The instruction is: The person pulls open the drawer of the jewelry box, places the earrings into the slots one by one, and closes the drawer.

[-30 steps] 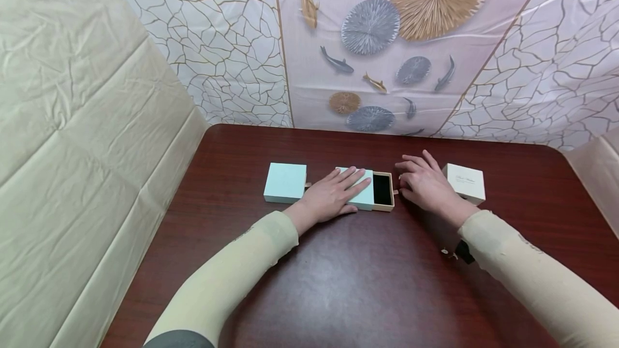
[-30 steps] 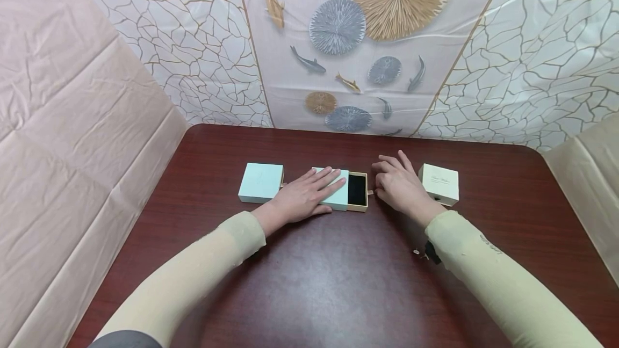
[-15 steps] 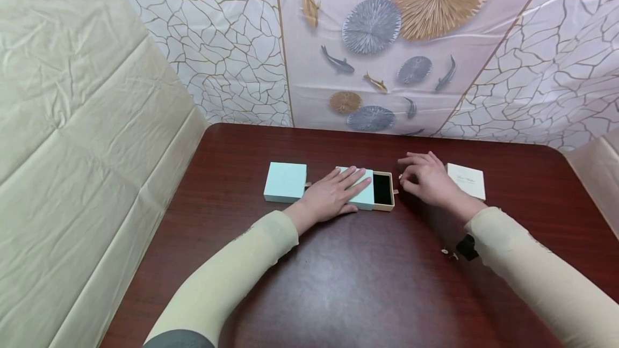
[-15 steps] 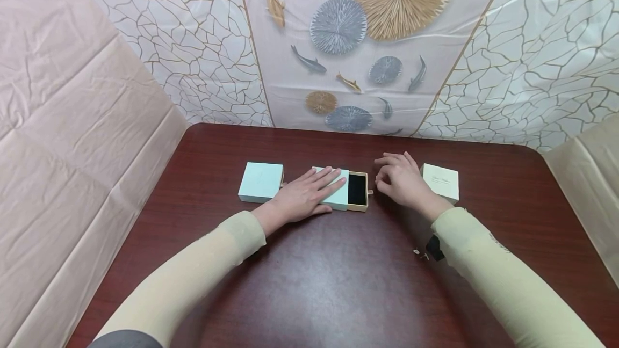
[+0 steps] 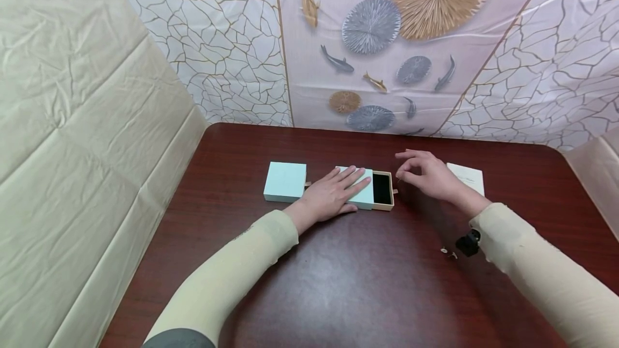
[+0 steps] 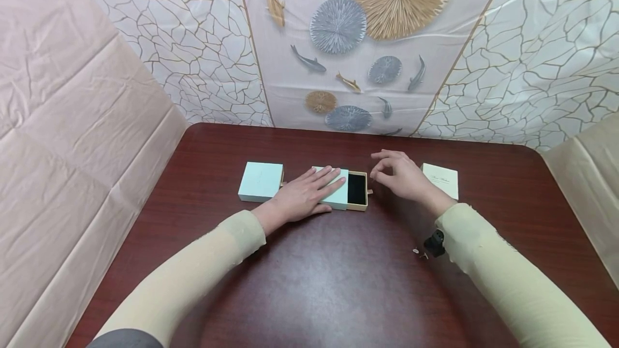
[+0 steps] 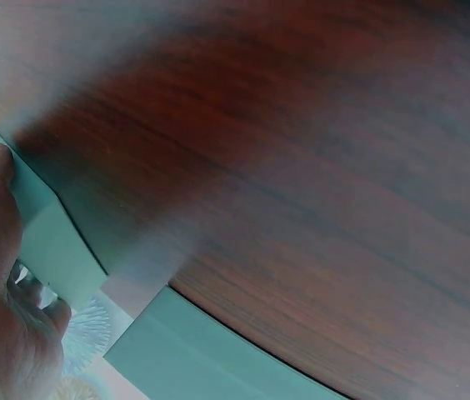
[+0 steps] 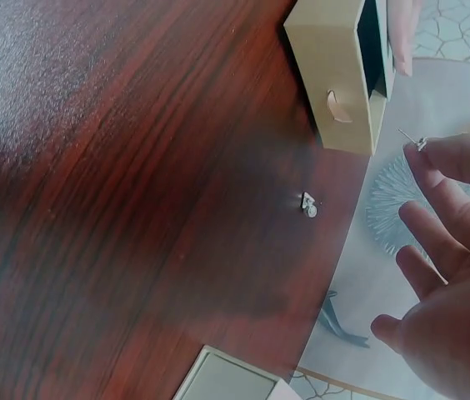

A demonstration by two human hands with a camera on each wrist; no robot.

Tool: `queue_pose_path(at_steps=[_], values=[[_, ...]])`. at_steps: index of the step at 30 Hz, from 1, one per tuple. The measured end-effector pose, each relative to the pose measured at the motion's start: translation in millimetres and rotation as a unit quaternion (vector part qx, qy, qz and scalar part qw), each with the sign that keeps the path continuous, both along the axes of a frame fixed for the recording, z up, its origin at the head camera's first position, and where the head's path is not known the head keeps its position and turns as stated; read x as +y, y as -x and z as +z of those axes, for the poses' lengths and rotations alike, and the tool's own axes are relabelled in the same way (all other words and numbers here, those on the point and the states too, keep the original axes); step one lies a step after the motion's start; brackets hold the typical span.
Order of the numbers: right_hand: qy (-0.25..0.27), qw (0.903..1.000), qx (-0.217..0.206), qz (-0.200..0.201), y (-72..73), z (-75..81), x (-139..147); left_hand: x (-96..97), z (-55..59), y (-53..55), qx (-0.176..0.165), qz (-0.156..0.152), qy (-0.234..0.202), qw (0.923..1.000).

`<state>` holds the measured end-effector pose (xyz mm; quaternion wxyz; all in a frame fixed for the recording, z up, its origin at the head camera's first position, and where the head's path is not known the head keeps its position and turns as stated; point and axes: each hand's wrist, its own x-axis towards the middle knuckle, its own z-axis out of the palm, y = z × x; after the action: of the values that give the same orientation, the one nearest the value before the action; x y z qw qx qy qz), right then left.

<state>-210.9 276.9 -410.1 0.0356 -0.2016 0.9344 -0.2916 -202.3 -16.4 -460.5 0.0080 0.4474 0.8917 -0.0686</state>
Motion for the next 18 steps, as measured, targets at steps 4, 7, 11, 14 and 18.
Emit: queue_pose_path(at_steps=[4, 7, 11, 14, 18], values=[[-0.001, 1.0, 0.003, 0.002, -1.3, 0.6, -5, 0.1, -0.1, 0.4, -0.004, 0.0, -0.002, 1.0], [-0.002, 0.9998, 0.016, 0.006, -2.1, -0.2, -8, 0.4, -0.3, 0.8, -0.005, 0.0, -0.002, 1.0], [-0.002, 0.9991, 0.038, 0.016, -1.9, -2.3, -13, 0.8, -0.5, 0.8, -0.004, 0.0, -0.001, 1.0], [0.001, 0.9989, 0.043, 0.021, -1.7, -4.2, -18, 0.7, -0.5, 0.4, -0.003, 0.0, 0.0, 1.0], [-0.004, 0.9989, 0.04, 0.023, -1.8, -6.5, -24, 0.6, -0.5, -0.1, 0.002, 0.0, 0.004, 1.0]])
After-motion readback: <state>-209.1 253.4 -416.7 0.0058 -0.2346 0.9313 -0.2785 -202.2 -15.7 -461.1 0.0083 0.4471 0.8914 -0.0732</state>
